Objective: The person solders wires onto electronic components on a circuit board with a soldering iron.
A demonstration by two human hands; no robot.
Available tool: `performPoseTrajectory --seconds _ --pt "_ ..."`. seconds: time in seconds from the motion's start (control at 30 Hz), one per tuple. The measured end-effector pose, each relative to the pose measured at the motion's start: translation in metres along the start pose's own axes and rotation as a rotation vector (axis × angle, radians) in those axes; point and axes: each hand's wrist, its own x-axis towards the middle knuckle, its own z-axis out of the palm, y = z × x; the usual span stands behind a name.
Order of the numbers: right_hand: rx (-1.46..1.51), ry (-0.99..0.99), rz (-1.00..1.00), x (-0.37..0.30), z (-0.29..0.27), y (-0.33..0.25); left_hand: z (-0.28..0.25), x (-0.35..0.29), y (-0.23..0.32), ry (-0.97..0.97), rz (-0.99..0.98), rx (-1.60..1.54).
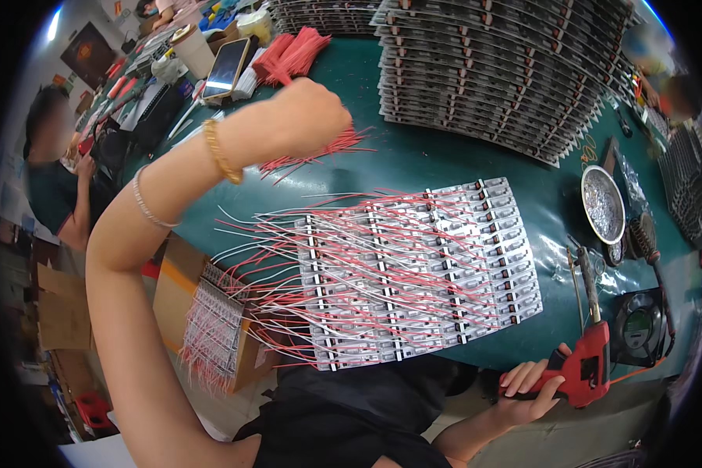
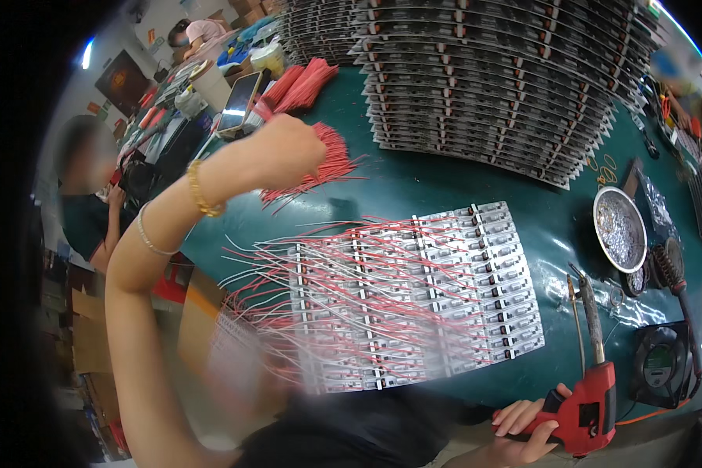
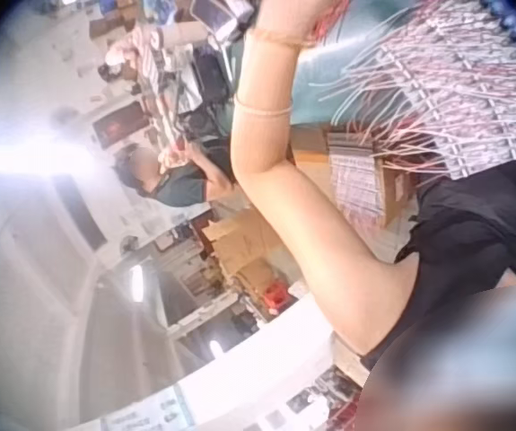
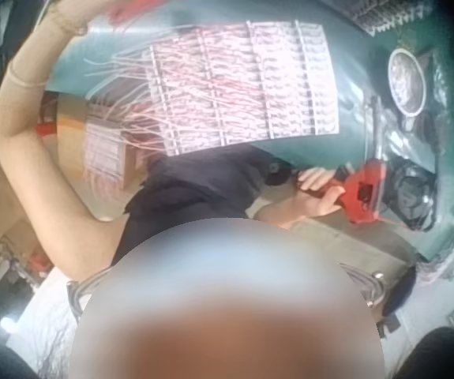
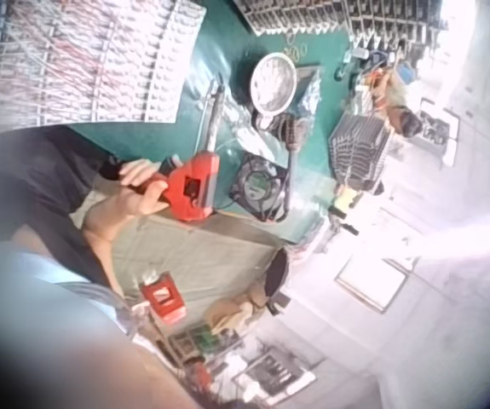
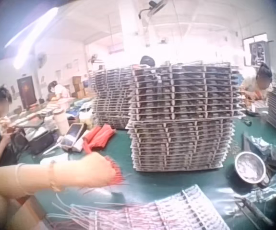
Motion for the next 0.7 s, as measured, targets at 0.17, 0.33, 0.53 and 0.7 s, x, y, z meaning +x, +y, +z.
performPoseTrajectory --seconds 0.17,0.33,0.53,0.7 --pt "0.009 0.048 0.016 -0.001 0.002 0.002 0.025 0.013 0.019 -0.011 0.087 -0.036" --pt "0.017 0.033 -0.003 -0.002 0.003 -0.001 0.018 0.008 0.013 0.009 0.041 -0.049" --pt "0.038 -0.068 0.0 0.0 -0.011 0.001 0.019 0.011 0.015 0.074 0.024 -0.091" --pt "0.073 -0.084 0.026 -0.001 -0.013 0.004 0.019 0.009 0.016 0.416 0.013 -0.472"
